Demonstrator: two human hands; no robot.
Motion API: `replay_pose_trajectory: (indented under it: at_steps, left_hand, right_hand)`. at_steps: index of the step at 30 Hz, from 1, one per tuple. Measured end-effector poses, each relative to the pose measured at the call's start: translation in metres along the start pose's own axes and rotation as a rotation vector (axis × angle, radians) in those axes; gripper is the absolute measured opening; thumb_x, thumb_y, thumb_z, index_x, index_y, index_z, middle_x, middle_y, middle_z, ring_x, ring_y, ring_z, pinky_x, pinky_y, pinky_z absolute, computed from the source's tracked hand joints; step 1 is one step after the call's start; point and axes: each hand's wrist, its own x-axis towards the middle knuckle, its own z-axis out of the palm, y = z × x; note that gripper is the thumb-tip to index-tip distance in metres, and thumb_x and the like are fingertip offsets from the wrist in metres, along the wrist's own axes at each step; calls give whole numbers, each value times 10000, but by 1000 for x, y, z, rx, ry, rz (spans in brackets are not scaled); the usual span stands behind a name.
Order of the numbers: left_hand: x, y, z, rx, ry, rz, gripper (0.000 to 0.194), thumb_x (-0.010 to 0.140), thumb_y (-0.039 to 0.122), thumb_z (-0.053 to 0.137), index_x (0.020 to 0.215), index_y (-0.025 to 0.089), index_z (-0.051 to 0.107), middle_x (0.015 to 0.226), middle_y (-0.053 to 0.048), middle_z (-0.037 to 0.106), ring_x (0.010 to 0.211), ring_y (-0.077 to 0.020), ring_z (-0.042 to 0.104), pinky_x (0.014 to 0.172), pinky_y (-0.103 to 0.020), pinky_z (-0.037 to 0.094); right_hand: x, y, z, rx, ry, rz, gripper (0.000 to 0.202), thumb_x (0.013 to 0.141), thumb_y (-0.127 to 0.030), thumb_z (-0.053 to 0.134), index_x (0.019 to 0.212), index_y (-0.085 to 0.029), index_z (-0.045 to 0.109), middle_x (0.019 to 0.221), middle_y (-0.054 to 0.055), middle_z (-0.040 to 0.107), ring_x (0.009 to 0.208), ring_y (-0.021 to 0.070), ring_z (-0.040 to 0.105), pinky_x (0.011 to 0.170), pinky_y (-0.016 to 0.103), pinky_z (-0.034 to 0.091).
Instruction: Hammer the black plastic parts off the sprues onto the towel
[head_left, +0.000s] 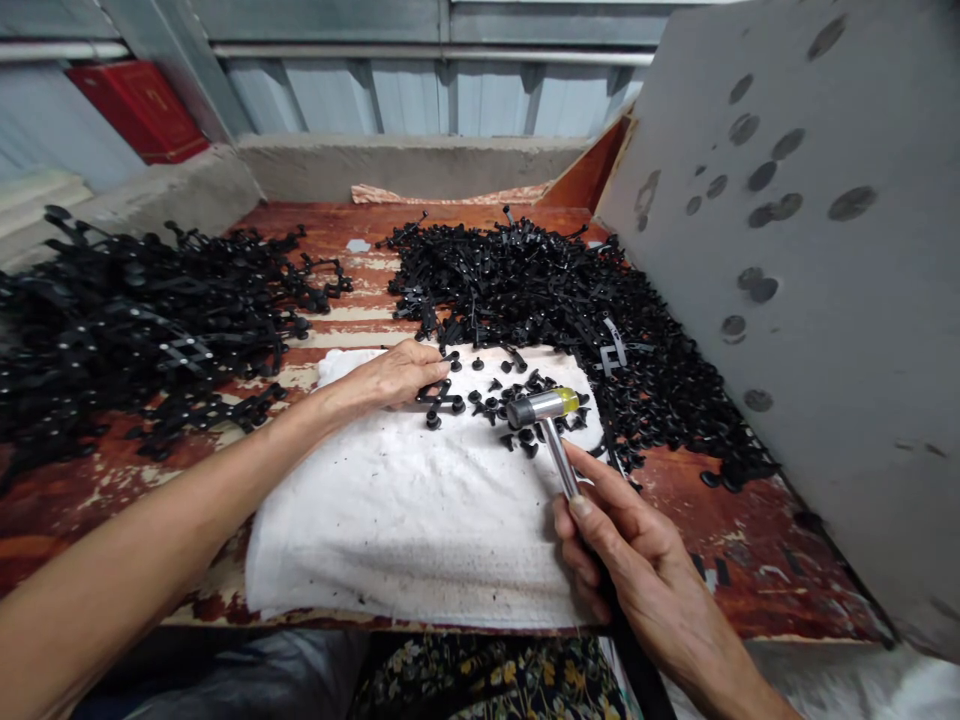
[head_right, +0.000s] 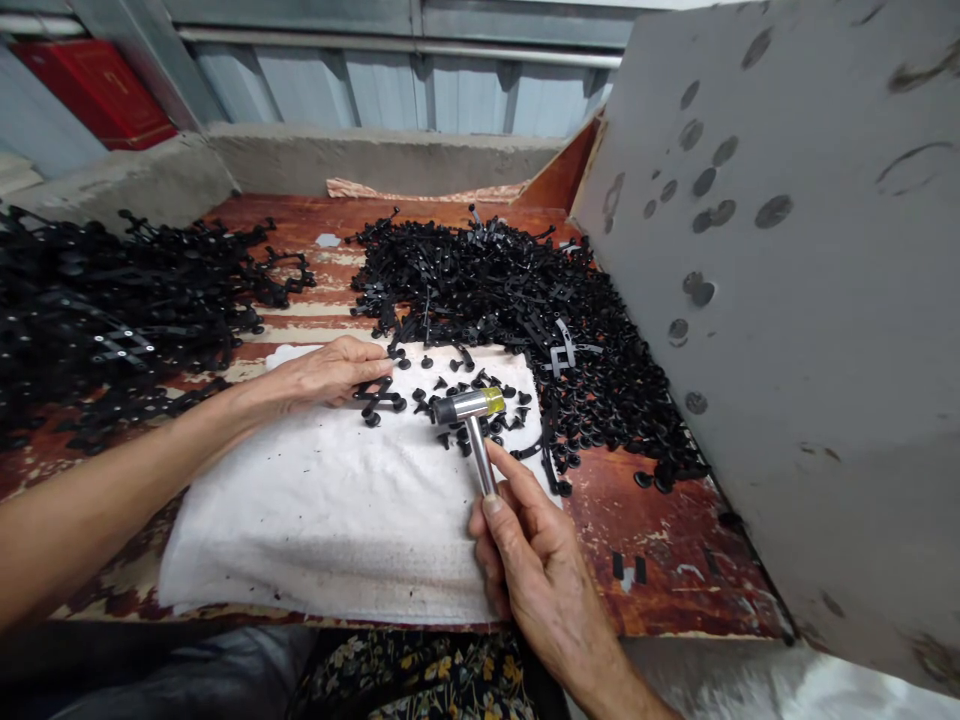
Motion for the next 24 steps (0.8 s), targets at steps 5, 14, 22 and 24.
replay_pose_trajectory:
  at_steps: [5,14,22,24]
  left_hand:
    - [-3,5,1,18,24,-16,363,902,209,484,542,181,451,390,72,314,353,-66,263,369,-205,170]
    - [-5,11,3,90,27,-32,354,889,182,485,537,180,448,391,78,305,371,-66,263,385,-211,173]
    - [1,5,1,166,70,22,352,821,240,525,506,200,372,427,61,315,393,-79,290,403,-234,187]
    - [2,4,2,180,66,21,364,807,253,535,503,207,340,431,60,299,399,-81,286,414,-242,176]
  right_hand:
    - [0,0,1,3,-6,10,696,776,-579,722,1369,-278,515,700,-55,545,432,59,372,307,148,357]
    - [-1,0,0,16,-7,17,672,790,-569,716,1374,-303,514,715,-52,548,445,61,382,319,146,363]
    - [0,1,0,-16,-11,6,664,805,-563,697,1381,-288,516,717,-44,546,439,67,376,319,160,352]
    - [-1,1,-2,-51,-23,9,648,837,-554,659,1405,-287,497,727,-37,551,434,71,371,317,169,340]
